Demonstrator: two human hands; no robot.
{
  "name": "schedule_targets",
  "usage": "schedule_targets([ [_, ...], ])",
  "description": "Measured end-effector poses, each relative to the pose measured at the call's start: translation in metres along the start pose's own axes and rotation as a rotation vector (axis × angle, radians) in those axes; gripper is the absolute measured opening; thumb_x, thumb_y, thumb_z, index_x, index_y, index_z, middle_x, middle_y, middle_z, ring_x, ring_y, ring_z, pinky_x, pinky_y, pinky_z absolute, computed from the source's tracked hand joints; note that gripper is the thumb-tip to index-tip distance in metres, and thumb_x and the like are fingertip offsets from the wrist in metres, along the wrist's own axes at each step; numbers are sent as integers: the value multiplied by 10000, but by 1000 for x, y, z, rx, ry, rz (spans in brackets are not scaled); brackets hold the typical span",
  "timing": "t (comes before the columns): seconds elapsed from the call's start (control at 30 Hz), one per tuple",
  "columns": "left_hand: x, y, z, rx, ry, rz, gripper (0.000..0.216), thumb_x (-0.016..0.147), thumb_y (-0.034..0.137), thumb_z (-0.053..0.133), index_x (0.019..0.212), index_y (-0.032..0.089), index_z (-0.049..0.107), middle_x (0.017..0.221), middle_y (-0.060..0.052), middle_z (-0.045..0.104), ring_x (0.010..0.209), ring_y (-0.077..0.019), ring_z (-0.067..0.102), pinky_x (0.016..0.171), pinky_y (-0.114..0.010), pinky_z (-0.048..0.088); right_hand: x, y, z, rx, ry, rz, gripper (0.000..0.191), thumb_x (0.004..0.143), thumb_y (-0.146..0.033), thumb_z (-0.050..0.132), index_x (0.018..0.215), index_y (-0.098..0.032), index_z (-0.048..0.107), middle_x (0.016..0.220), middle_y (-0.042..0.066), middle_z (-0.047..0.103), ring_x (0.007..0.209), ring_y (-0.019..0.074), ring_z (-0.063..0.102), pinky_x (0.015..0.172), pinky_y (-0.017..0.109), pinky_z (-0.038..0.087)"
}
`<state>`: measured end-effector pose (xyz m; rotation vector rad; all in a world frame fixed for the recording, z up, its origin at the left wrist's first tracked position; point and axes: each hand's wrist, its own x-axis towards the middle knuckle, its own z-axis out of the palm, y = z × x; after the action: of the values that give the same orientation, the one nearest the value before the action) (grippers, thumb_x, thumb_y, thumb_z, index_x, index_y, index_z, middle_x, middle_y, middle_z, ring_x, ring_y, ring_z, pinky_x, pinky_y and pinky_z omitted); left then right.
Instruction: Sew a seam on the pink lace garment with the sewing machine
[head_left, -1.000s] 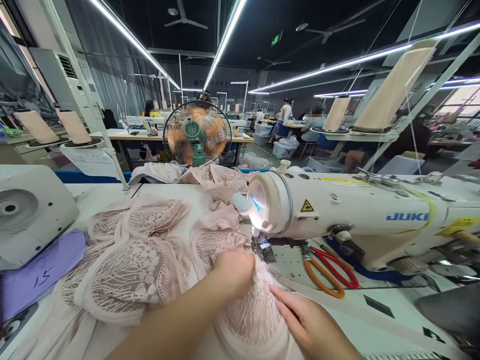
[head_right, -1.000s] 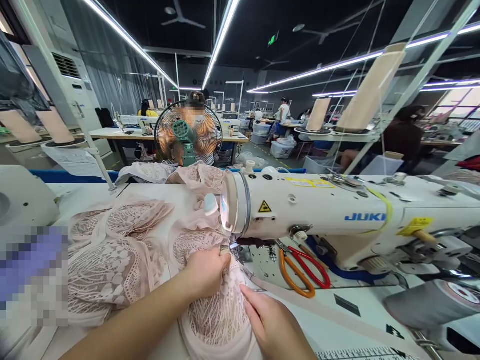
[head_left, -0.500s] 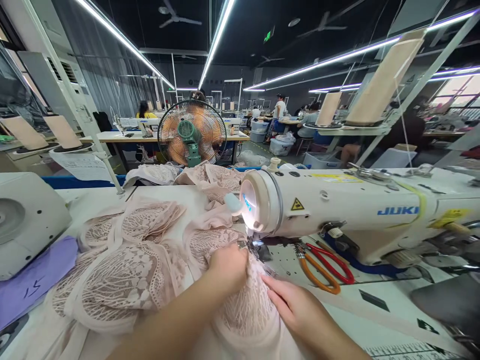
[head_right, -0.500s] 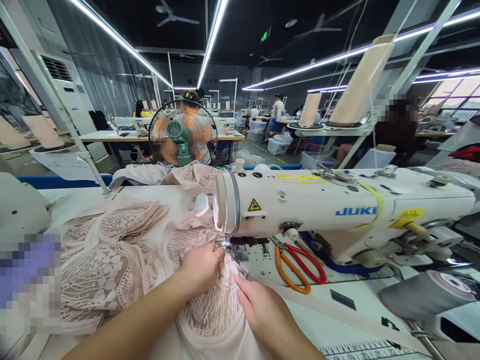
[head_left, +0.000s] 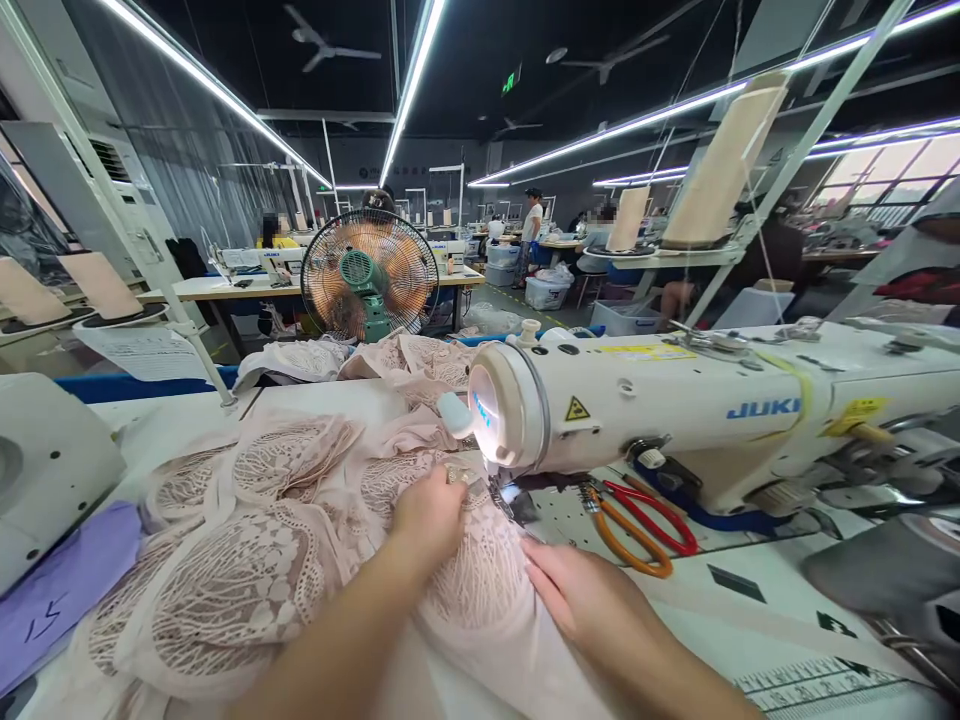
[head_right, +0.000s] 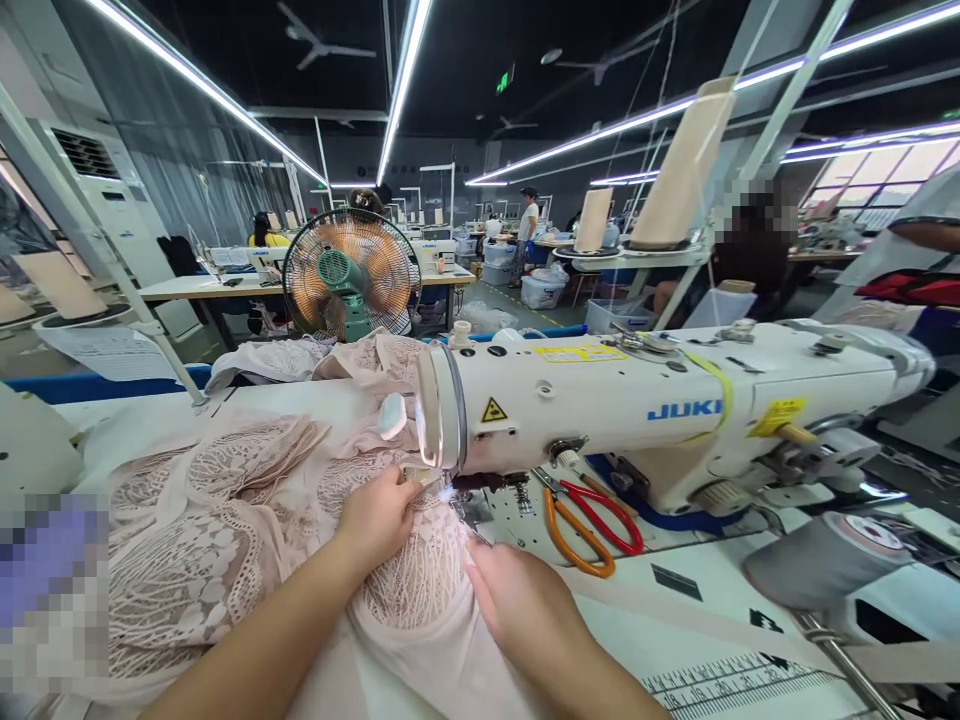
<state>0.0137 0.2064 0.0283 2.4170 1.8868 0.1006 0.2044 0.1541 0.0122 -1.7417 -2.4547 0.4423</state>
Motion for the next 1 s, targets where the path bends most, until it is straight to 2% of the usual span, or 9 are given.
schedule_targets([
  [0.1,-10,10,-16,55,38,-9,233,808,151,456,951,191,636,1038,-116,541,945,-274,551,732,-366,456,-11,6,-4,-7,-25,-67,381,921,-281,282,943,-195,652,802,96,637,748,265,620,636,344,429],
  [0.2,-30,31,-31,99,-11,65,231,831,263,508,968,145,653,1063,-162,549,1039,-324,480,844,-463,425,-19,11,-6,13,-58,-133,368,920,-274,291,1043,-203,631,837,94,615,767,255,609,650,337,434],
  [0.3,-47,47,-33,112,-256,76,656,696,583,640,1154,114,619,1173,-230,533,1148,-434,384,918,-661,307,-20,13,-7,2,-71,-161,367,915,-249,305,1116,-204,610,869,102,607,788,258,606,646,330,427],
  [0.4,-51,47,-27,170,-392,-17,924,605,575,714,1372,149,423,1417,-236,350,1292,-487,199,920,-744,220,-17,12,-7,-25,-25,-182,327,918,-250,324,1009,-216,636,822,80,606,740,240,604,590,299,381],
  [0.47,-48,42,-27,177,-415,-62,912,637,507,701,1417,195,344,1490,-196,247,1324,-474,163,906,-736,252,-13,10,-8,-39,-4,-189,286,909,-243,351,937,-217,634,785,63,614,705,227,605,549,283,333],
  [0.57,-41,33,-32,142,-413,-106,890,629,428,701,1418,241,335,1533,-147,152,1332,-484,147,879,-706,316,-7,7,-8,-81,-5,-173,228,881,-219,394,890,-227,622,761,50,652,680,223,614,507,276,255],
  [0.7,-35,21,-40,81,-379,-134,871,614,384,724,1396,238,370,1543,-152,94,1216,-462,385,820,-544,453,3,0,-9,-103,-11,-137,228,869,-206,406,914,-240,627,718,44,686,622,219,615,482,281,196],
  [0.8,-29,14,-42,76,-379,-122,862,649,335,728,1410,235,336,1540,-179,69,1096,-377,541,813,-432,486,9,-4,-8,-118,-15,-100,293,866,-181,390,1013,-224,640,743,79,705,638,249,633,476,289,197],
  [1.0,-17,3,-41,43,-327,-90,876,659,241,749,1417,178,316,1525,-235,59,1157,-366,524,907,-407,452,17,-9,-5,-144,-43,-45,498,839,-125,385,1315,-200,512,825,117,727,707,297,661,479,304,216],
])
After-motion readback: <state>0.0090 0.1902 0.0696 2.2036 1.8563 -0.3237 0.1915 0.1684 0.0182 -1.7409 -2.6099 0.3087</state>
